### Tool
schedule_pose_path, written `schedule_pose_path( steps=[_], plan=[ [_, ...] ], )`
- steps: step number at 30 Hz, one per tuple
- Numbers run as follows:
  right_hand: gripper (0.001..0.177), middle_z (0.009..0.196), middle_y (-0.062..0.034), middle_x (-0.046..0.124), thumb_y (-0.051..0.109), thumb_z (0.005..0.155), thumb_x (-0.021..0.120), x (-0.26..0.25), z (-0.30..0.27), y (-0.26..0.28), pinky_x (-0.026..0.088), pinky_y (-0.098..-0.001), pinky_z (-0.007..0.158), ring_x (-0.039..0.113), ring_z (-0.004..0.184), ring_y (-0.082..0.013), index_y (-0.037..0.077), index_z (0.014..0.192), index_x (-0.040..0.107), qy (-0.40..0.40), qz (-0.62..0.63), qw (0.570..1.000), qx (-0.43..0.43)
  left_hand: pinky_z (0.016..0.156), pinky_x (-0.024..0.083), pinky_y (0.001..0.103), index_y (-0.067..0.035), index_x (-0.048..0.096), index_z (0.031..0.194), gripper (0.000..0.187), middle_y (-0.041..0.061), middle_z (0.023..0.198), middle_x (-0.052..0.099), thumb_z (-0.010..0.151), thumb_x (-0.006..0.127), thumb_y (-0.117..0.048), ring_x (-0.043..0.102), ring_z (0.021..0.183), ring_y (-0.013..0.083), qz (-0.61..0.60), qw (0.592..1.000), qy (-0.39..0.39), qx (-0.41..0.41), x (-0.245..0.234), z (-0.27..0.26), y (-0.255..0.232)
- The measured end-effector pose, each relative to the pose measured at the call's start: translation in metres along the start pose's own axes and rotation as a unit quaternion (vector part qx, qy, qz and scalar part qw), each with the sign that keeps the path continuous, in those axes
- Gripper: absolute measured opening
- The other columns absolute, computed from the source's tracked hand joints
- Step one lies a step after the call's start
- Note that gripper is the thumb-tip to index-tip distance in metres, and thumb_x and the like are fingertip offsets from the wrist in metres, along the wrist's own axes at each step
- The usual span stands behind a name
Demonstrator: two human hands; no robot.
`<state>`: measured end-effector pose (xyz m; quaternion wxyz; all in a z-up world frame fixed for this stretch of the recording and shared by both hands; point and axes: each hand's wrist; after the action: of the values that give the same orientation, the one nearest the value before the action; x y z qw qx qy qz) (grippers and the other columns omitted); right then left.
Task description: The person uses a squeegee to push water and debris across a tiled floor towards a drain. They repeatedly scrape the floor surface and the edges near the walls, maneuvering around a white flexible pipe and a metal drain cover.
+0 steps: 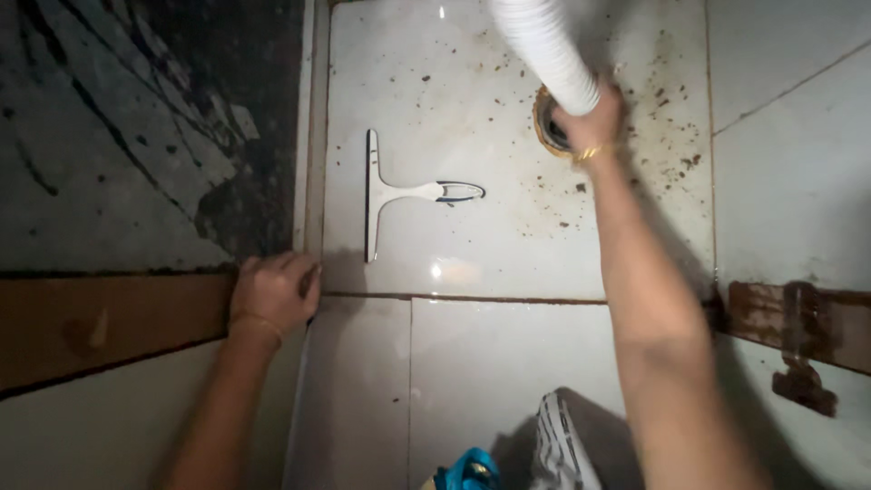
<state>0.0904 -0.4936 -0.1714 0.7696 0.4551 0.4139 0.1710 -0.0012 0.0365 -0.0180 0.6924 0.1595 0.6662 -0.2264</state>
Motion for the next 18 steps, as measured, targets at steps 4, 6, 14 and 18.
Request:
schedule_pose_path(
  steps=[4, 6, 14, 18],
  plan=[
    [0.053, 0.111, -0.0111, 0.076, 0.015, 0.071, 0.088, -0.024, 0.023, 0.015, 0.059, -0.0377, 0.092, 0.075, 0.101, -0.0252, 0.004, 0.119, 0.069, 0.007, 0.007, 0.999, 0.049, 0.086, 0.053, 0.045, -0.008, 0.078, 0.096, 0.017, 0.012, 0.102, 0.077, 0.085, 0.071, -0.019, 0.072, 0.09, 0.0293, 0.004, 1.0, 0.013, -0.002, -0.012, 0.012, 0.0],
    [0.046, 0.114, -0.0104, 0.08, 0.008, 0.078, 0.077, -0.029, 0.032, 0.011, 0.065, -0.0368, 0.095, 0.08, 0.104, -0.0256, 0.002, 0.122, 0.067, -0.041, 0.181, 0.983, 0.015, 0.086, 0.053, 0.046, -0.009, 0.077, 0.096, 0.015, 0.012, 0.101, 0.077, 0.086, 0.071, -0.019, 0.072, 0.09, 0.03, 0.003, 1.0, 0.022, -0.012, -0.011, 0.002, -0.006],
    [0.059, 0.111, -0.0136, 0.077, 0.01, 0.067, 0.086, 0.021, 0.009, -0.018, 0.058, -0.0366, 0.089, 0.074, 0.099, -0.024, 0.002, 0.122, 0.065, -0.034, 0.122, 0.99, 0.06, 0.082, 0.052, 0.045, -0.011, 0.076, 0.095, 0.013, 0.012, 0.1, 0.076, 0.087, 0.072, -0.02, 0.071, 0.088, 0.031, -0.002, 1.0, 0.0, 0.0, -0.003, 0.002, -0.003],
    [0.057, 0.112, -0.0188, 0.074, 0.012, 0.068, 0.091, 0.022, 0.033, -0.024, 0.055, -0.0402, 0.09, 0.069, 0.099, -0.0261, 0.0, 0.117, 0.067, 0.026, -0.012, 0.999, -0.043, 0.086, 0.052, 0.047, -0.009, 0.076, 0.1, 0.022, 0.012, 0.101, 0.077, 0.082, 0.072, -0.02, 0.072, 0.087, 0.0284, 0.01, 1.0, 0.015, -0.006, -0.008, 0.014, 0.001]
  ],
)
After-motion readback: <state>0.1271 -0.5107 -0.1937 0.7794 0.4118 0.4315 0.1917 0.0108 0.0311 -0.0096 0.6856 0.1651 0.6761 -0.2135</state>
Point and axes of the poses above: each hand's wrist, its own z-axis towards the middle knuckle, its own x-axis out of the palm, y = z × x
